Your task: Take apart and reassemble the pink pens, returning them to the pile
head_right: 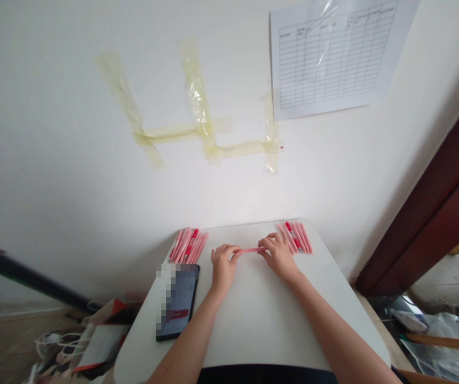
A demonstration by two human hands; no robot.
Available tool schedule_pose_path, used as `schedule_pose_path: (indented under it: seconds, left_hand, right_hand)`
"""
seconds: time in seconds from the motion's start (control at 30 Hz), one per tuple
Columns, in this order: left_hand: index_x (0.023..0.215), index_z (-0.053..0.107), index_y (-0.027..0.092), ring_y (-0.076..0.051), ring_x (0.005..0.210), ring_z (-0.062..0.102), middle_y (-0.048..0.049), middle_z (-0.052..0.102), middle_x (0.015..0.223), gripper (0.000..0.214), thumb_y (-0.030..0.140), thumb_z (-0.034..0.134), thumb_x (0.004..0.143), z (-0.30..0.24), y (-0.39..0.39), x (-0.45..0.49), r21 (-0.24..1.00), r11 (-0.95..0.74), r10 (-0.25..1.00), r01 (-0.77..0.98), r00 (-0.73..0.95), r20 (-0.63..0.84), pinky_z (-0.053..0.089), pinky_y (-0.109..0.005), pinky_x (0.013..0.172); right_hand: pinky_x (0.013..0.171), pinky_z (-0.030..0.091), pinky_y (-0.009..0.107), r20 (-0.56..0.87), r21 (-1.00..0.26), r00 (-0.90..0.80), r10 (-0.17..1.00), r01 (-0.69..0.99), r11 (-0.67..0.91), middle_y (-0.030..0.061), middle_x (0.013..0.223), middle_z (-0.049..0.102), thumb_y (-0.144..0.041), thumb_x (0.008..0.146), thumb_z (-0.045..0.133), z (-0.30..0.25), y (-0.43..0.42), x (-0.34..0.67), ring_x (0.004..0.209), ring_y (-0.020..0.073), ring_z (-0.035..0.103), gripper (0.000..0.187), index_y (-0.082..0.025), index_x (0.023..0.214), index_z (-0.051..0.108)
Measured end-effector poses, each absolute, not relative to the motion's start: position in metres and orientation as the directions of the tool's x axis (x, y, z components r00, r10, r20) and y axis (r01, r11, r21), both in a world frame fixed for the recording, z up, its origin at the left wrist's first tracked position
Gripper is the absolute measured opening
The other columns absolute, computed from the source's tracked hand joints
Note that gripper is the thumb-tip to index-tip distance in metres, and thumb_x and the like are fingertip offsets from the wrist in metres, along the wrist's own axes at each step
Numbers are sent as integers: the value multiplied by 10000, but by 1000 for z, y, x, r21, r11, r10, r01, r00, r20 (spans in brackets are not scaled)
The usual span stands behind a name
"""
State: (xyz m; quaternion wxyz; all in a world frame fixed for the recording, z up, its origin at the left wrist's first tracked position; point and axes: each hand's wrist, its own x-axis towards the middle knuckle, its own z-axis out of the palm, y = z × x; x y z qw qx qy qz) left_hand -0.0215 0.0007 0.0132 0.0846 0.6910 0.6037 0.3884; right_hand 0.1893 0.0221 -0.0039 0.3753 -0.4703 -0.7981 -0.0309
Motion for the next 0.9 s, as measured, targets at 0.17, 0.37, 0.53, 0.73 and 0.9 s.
schedule_pose_path:
  seconds: [0.17,0.37,0.53,0.73,0.9]
  left_hand:
    - [931,738,276,-206,1019,619,-13,731,983,121,217,639,893,15,0,-21,595,-254,901,763,-36,432,261,-556,1142]
    - [926,739,273,-206,1018,621,-15,734,973,118,218,640,893,15,0,-21,596,-256,897,761,-43,440,278,-534,1128]
    - [901,747,279,-210,1027,608,-17,735,961,94,220,682,866,16,1,-21,603,-262,892,754,-49,449,299,-506,1109]
    - [859,761,285,-225,1041,580,-19,739,904,85,220,709,844,18,1,-21,591,-296,874,751,-37,484,312,-487,1087]
    - [849,763,298,-222,1033,568,-11,729,868,99,210,720,837,19,0,-21,574,-302,865,761,-34,500,318,-481,1081]
  right_hand:
    - [1093,338,590,627,-306,-258,735,786,537,52,1000,719,-374,995,558,-4,23,190,1144,289,577,156,-283,997,685]
    - [1138,283,601,624,-320,-251,740,781,536,38,955,731,-403,986,574,-2,22,189,1073,270,593,174,-290,1061,682]
    - [1100,332,591,610,-323,-263,747,779,538,20,949,732,-341,974,583,1,20,189,1062,265,606,99,-294,971,670]
    - [1062,350,595,606,-319,-259,752,787,527,50,960,719,-388,1001,525,0,21,189,1114,292,575,176,-288,964,665]
    - [1073,336,615,584,-292,-272,765,808,511,50,962,703,-389,1008,513,1,21,189,1135,296,554,205,-274,931,664]
